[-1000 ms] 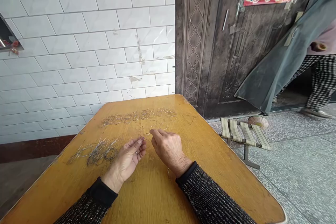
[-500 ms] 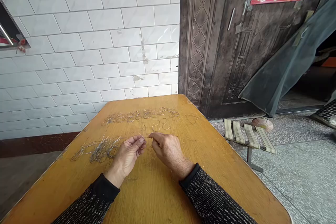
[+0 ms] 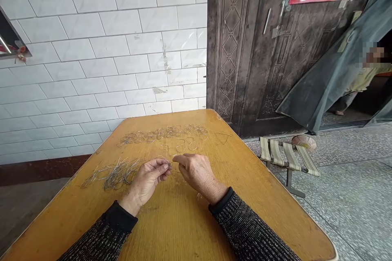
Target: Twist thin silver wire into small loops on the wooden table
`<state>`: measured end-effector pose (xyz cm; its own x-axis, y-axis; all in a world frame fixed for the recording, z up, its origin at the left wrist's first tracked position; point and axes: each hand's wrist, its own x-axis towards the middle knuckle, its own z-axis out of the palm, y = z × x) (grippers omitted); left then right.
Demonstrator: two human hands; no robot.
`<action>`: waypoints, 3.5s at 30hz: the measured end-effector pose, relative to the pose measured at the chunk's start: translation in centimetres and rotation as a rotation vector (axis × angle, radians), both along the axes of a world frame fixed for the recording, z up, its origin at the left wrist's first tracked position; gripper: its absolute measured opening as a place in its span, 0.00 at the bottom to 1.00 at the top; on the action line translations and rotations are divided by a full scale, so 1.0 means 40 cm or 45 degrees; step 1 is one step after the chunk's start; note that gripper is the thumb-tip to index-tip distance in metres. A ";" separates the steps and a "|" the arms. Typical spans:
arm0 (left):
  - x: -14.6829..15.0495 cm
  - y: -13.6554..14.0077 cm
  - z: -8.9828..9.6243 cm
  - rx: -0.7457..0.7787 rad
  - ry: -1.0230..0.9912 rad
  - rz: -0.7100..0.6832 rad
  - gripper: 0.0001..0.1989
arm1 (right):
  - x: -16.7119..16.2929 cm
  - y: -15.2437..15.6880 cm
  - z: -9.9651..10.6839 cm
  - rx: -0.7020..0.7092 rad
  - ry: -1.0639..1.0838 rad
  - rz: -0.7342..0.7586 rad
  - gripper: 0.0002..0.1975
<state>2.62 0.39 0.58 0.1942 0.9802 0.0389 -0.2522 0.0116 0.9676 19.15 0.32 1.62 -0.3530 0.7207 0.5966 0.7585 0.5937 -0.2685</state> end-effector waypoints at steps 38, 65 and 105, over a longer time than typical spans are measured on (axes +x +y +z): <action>-0.005 -0.002 0.002 -0.112 -0.131 -0.083 0.07 | -0.009 0.020 0.008 -0.985 1.156 0.371 0.14; 0.010 -0.027 0.013 0.008 0.485 -0.403 0.03 | -0.014 0.007 -0.003 -0.681 0.728 0.518 0.09; 0.024 -0.038 0.026 0.192 0.496 -0.037 0.08 | -0.025 -0.002 0.000 -0.556 0.932 0.238 0.10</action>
<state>3.58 -1.11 1.60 0.2506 0.9629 0.0999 0.1318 -0.1361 0.9819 18.17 0.26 1.63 -0.1246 0.9064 0.4036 0.2069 0.4216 -0.8829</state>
